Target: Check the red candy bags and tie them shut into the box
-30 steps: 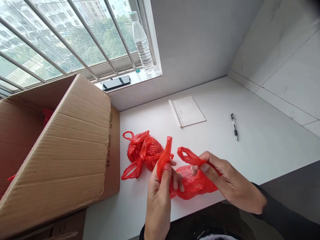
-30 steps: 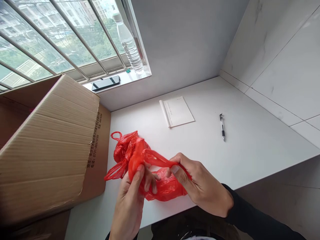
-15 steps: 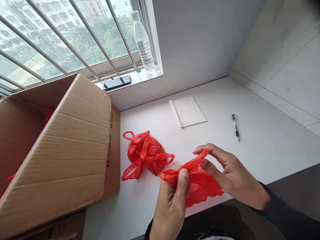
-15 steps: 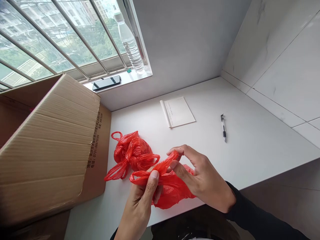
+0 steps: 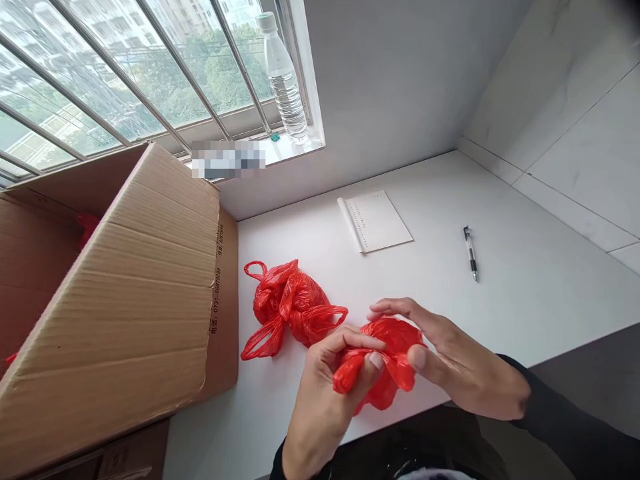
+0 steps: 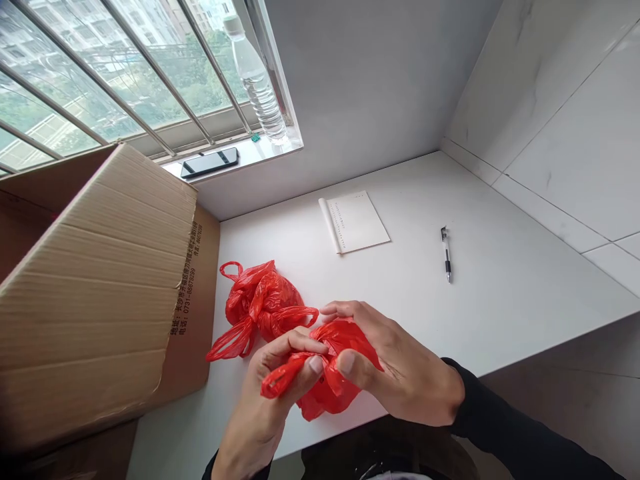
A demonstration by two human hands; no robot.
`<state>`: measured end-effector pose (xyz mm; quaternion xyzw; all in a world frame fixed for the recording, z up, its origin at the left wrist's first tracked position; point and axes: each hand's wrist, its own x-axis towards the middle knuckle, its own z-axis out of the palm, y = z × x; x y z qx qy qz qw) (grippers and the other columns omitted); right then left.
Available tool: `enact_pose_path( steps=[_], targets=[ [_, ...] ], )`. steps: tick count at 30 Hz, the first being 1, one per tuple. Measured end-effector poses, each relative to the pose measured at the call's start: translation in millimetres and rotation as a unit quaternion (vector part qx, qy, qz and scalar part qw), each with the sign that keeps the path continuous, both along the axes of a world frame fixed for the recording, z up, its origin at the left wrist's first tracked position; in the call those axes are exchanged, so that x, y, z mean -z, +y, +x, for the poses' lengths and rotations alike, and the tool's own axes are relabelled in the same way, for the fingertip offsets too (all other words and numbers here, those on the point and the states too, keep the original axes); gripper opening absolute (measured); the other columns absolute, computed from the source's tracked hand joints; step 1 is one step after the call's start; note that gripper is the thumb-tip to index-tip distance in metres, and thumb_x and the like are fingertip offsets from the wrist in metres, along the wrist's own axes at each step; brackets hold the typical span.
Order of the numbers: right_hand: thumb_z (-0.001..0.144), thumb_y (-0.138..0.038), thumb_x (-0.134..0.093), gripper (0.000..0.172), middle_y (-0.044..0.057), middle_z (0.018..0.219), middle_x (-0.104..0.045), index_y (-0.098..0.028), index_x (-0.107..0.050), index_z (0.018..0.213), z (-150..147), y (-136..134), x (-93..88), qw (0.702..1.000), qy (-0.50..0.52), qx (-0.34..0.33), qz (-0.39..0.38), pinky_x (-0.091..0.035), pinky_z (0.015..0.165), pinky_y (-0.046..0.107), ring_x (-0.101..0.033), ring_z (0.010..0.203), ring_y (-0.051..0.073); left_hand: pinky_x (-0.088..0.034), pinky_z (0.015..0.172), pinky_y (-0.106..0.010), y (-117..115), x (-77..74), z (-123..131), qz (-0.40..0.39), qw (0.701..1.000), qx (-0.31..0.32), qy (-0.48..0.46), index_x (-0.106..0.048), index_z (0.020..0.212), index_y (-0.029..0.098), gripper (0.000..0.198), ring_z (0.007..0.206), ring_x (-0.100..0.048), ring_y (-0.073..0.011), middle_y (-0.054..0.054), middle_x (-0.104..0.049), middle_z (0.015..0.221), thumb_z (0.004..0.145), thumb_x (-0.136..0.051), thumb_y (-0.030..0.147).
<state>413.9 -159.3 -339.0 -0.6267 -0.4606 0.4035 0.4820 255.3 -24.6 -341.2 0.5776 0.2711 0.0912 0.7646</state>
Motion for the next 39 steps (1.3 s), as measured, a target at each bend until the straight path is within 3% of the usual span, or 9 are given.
enact_pose_path(
  steps=[3, 6, 10, 13, 16, 21, 25, 30, 39],
  targets=[
    [0.099, -0.047, -0.058, 0.029, 0.003, 0.114, -0.068, -0.028, -0.063, 0.121, 1.2, 6.0, -1.6, 0.999, 0.011, -0.003, -0.041, -0.050, 0.094, 0.032, -0.064, 0.104, 0.020, -0.047, 0.075, -0.027, -4.4, 0.3, -0.3, 0.124, 0.992, 0.003, -0.010, -0.071, 0.090, 0.019, 0.008, 0.080, -0.060, -0.0151, -0.002, -0.063, 0.087, 0.091, -0.069, 0.027],
    [0.101, -0.047, -0.054, 0.028, 0.002, 0.098, -0.067, -0.026, -0.066, 0.116, 0.4, 8.5, -3.3, 0.996, 0.037, 0.001, -0.086, -0.049, 0.082, 0.030, -0.062, 0.088, 0.018, -0.048, 0.075, -0.026, -9.9, 5.4, 0.1, 0.279, 0.960, -0.028, -0.014, -0.061, 0.084, 0.021, 0.009, 0.075, -0.058, -0.0130, 0.001, -0.060, 0.083, 0.091, -0.064, 0.015],
    [0.103, -0.055, -0.045, 0.044, -0.002, 0.080, -0.058, -0.026, -0.057, 0.134, -1.6, 7.4, 2.5, 0.989, 0.075, -0.008, -0.123, -0.044, 0.070, 0.029, -0.050, 0.071, 0.014, -0.049, 0.067, -0.023, -15.1, 19.9, 1.0, 0.475, 0.874, -0.094, -0.040, -0.057, 0.098, 0.024, 0.023, 0.075, -0.060, -0.0123, 0.000, -0.061, 0.087, 0.090, -0.057, 0.002],
    [0.105, -0.056, -0.038, 0.048, -0.004, 0.076, -0.054, -0.026, -0.050, 0.142, -1.6, 8.1, 12.6, 0.986, 0.111, -0.047, -0.119, -0.042, 0.067, 0.028, -0.046, 0.067, 0.013, -0.055, 0.079, -0.024, -17.8, 31.2, -0.3, 0.559, 0.819, -0.105, -0.081, -0.062, 0.116, 0.024, 0.037, 0.095, -0.069, -0.0166, -0.006, -0.068, 0.104, 0.091, -0.054, -0.002],
    [0.104, -0.053, -0.045, 0.046, -0.005, 0.075, -0.052, -0.025, -0.047, 0.140, 0.5, 10.4, 20.4, 0.982, 0.139, -0.064, -0.112, -0.041, 0.064, 0.027, -0.043, 0.066, 0.012, -0.056, 0.085, -0.026, -18.8, 37.2, -4.0, 0.575, 0.807, -0.089, -0.101, -0.062, 0.126, 0.023, 0.042, 0.105, -0.070, -0.0194, -0.009, -0.069, 0.110, 0.092, -0.057, -0.001],
    [0.102, -0.046, -0.053, 0.025, -0.001, 0.090, -0.059, -0.023, -0.061, 0.102, 4.3, 11.7, 17.7, 0.991, 0.113, -0.016, -0.069, -0.046, 0.073, 0.027, -0.053, 0.079, 0.013, -0.054, 0.091, -0.025, -13.6, 34.9, -10.2, 0.571, 0.816, -0.037, -0.087, -0.053, 0.144, 0.026, 0.057, 0.112, -0.065, -0.0170, -0.009, -0.066, 0.122, 0.094, -0.053, -0.002],
    [0.104, -0.045, -0.050, 0.024, 0.000, 0.097, -0.062, -0.024, -0.061, 0.099, 4.4, 10.8, 7.9, 0.995, 0.080, 0.012, -0.063, -0.050, 0.077, 0.027, -0.059, 0.088, 0.015, -0.053, 0.096, -0.029, -10.9, 35.8, -16.1, 0.561, 0.826, 0.012, -0.056, -0.038, 0.157, 0.025, 0.065, 0.116, -0.062, -0.0192, -0.011, -0.065, 0.125, 0.097, -0.053, 0.004],
    [0.103, -0.040, -0.051, 0.023, 0.000, 0.093, -0.066, -0.022, -0.061, 0.094, 1.9, 10.3, 0.6, 0.996, 0.033, 0.023, -0.078, -0.050, 0.084, 0.031, -0.062, 0.089, 0.017, -0.049, 0.099, -0.036, -14.0, 41.9, -24.1, 0.558, 0.829, 0.012, -0.039, -0.025, 0.162, 0.021, 0.068, 0.115, -0.059, -0.0214, -0.014, -0.066, 0.123, 0.100, -0.046, 0.006],
    [0.100, -0.038, -0.058, 0.018, -0.001, 0.089, -0.066, -0.023, -0.062, 0.091, 1.9, 9.2, 1.2, 0.993, 0.063, 0.050, -0.082, -0.049, 0.083, 0.030, -0.063, 0.086, 0.017, -0.040, 0.112, -0.044, -18.5, 49.3, -39.8, 0.510, 0.860, -0.016, -0.011, -0.033, 0.160, 0.027, 0.059, 0.131, -0.053, -0.0239, -0.012, -0.060, 0.142, 0.103, -0.043, 0.014]
  ],
)
